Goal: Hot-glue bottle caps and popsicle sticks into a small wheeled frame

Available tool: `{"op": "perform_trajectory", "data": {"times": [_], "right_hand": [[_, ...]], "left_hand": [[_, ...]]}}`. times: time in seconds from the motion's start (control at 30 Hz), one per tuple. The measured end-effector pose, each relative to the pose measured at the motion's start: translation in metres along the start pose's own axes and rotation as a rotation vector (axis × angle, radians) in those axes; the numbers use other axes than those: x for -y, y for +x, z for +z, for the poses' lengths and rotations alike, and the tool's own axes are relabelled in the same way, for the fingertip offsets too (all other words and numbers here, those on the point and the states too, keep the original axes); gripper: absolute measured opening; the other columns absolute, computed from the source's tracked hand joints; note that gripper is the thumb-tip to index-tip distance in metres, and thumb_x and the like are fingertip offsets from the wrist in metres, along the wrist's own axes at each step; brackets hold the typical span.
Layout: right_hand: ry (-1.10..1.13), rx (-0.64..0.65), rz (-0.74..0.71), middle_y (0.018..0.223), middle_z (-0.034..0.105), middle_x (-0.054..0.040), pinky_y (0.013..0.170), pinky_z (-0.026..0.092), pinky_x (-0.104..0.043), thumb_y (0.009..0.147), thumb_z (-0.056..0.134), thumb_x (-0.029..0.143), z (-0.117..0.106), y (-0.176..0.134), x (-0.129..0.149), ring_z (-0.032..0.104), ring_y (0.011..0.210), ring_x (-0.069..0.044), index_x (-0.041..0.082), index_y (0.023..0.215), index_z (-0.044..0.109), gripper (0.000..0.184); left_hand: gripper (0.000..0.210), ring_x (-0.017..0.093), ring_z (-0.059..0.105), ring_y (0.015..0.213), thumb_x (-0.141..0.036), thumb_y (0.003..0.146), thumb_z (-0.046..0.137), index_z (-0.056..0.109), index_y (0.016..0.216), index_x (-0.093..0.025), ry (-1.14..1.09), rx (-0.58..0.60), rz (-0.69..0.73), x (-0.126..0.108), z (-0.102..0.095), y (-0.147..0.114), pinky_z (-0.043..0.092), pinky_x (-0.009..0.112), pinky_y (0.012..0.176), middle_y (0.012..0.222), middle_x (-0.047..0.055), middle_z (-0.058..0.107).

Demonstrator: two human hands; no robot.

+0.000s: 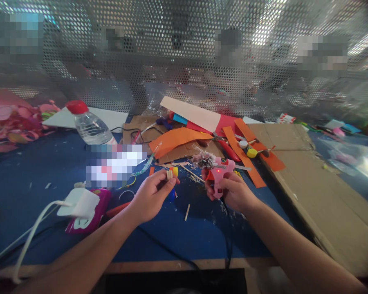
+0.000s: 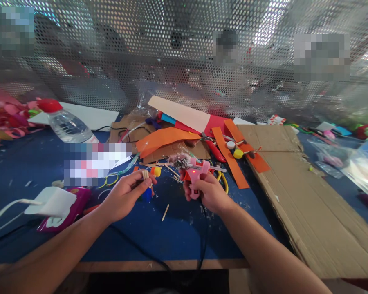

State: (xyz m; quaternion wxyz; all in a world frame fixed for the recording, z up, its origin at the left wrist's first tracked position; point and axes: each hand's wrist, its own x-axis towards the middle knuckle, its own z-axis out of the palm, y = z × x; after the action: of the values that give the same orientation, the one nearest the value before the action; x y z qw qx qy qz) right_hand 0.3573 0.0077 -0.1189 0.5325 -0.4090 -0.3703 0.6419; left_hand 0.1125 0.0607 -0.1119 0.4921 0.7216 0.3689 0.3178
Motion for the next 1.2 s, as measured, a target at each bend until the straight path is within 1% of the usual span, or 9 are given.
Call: {"op": "perform_trajectory", "data": {"times": [0.07, 0.17, 0.33, 0.43, 0.53, 0.8, 0.9, 1.07, 1.2], "right_hand": [[-0.005, 0.007, -0.009, 0.070, 0.062, -0.0013, 0.048, 0.044, -0.029, 0.066, 0.069, 0.024, -0.001, 0.000, -0.001, 0.053, 0.053, -0.014, 0.018, 0.085, 0.064, 0.020], [-0.024, 0.009, -0.032, 0.065, 0.061, -0.0003, 0.046, 0.043, -0.027, 0.073, 0.074, 0.033, -0.003, 0.000, -0.004, 0.052, 0.049, -0.013, 0.018, 0.083, 0.064, 0.021], [-0.095, -0.002, -0.091, 0.062, 0.062, -0.0001, 0.046, 0.042, -0.026, 0.080, 0.077, 0.049, -0.007, -0.001, -0.009, 0.055, 0.049, -0.013, 0.017, 0.087, 0.067, 0.034], [-0.143, -0.008, -0.100, 0.060, 0.061, 0.0002, 0.046, 0.042, -0.025, 0.082, 0.076, 0.056, -0.009, -0.001, -0.011, 0.056, 0.049, -0.014, 0.017, 0.087, 0.069, 0.040], [-0.200, -0.025, -0.134, 0.056, 0.060, 0.0010, 0.047, 0.041, -0.025, 0.083, 0.075, 0.061, -0.009, -0.001, -0.012, 0.055, 0.048, -0.013, 0.017, 0.084, 0.070, 0.044], [-0.346, -0.077, -0.109, 0.048, 0.055, 0.0018, 0.041, 0.036, -0.024, 0.079, 0.075, 0.068, -0.008, -0.002, -0.012, 0.049, 0.041, -0.012, 0.017, 0.074, 0.069, 0.052], [-0.311, -0.066, -0.119, 0.051, 0.056, 0.0017, 0.041, 0.036, -0.023, 0.079, 0.076, 0.066, -0.006, -0.003, -0.010, 0.050, 0.041, -0.011, 0.016, 0.074, 0.068, 0.051], [-0.137, -0.063, -0.129, 0.076, 0.069, -0.0046, 0.041, 0.040, -0.025, 0.079, 0.074, 0.067, -0.006, -0.002, -0.009, 0.054, 0.043, -0.010, 0.015, 0.080, 0.069, 0.052], [-0.092, -0.075, -0.116, 0.074, 0.069, -0.0037, 0.041, 0.040, -0.025, 0.078, 0.075, 0.066, -0.006, -0.002, -0.009, 0.054, 0.042, -0.011, 0.016, 0.079, 0.067, 0.051]], "left_hand": [[0.033, 0.016, 0.060, 0.068, -0.047, 0.099, 0.059, 0.071, 0.097, -0.016, 0.034, 0.009, 0.020, -0.001, 0.001, 0.000, 0.046, 0.028, 0.061, 0.083, 0.005, 0.068], [0.031, 0.015, 0.058, 0.070, -0.043, 0.100, 0.058, 0.073, 0.096, -0.016, 0.102, 0.016, 0.072, -0.003, 0.001, 0.000, 0.045, 0.027, 0.061, 0.084, 0.004, 0.066], [0.020, 0.020, 0.066, 0.092, -0.037, 0.098, 0.062, 0.071, 0.092, -0.020, 0.178, 0.024, 0.113, -0.002, 0.001, -0.001, 0.050, 0.034, 0.085, 0.096, 0.005, 0.073], [0.011, 0.020, 0.065, 0.092, -0.032, 0.094, 0.066, 0.070, 0.089, -0.022, 0.268, 0.021, 0.119, 0.001, 0.002, -0.001, 0.049, 0.036, 0.087, 0.094, 0.003, 0.073], [0.006, 0.020, 0.065, 0.091, -0.028, 0.091, 0.067, 0.071, 0.094, -0.023, 0.319, 0.012, 0.106, 0.003, 0.002, -0.002, 0.050, 0.036, 0.083, 0.096, 0.003, 0.073], [0.015, 0.020, 0.065, 0.091, -0.029, 0.088, 0.067, 0.070, 0.101, -0.023, 0.330, 0.022, 0.075, 0.001, 0.003, -0.004, 0.051, 0.037, 0.083, 0.101, 0.004, 0.072], [0.014, 0.020, 0.065, 0.090, -0.031, 0.088, 0.066, 0.070, 0.099, -0.023, 0.327, 0.031, 0.078, -0.001, 0.003, -0.004, 0.051, 0.037, 0.084, 0.100, 0.004, 0.072], [0.014, 0.019, 0.065, 0.089, -0.031, 0.089, 0.065, 0.070, 0.099, -0.023, 0.312, 0.035, 0.073, -0.002, 0.003, -0.004, 0.051, 0.037, 0.083, 0.098, 0.003, 0.072], [0.014, 0.019, 0.064, 0.089, -0.031, 0.089, 0.065, 0.070, 0.098, -0.023, 0.323, 0.036, 0.068, -0.002, 0.002, -0.004, 0.051, 0.037, 0.083, 0.099, 0.003, 0.072]]}}
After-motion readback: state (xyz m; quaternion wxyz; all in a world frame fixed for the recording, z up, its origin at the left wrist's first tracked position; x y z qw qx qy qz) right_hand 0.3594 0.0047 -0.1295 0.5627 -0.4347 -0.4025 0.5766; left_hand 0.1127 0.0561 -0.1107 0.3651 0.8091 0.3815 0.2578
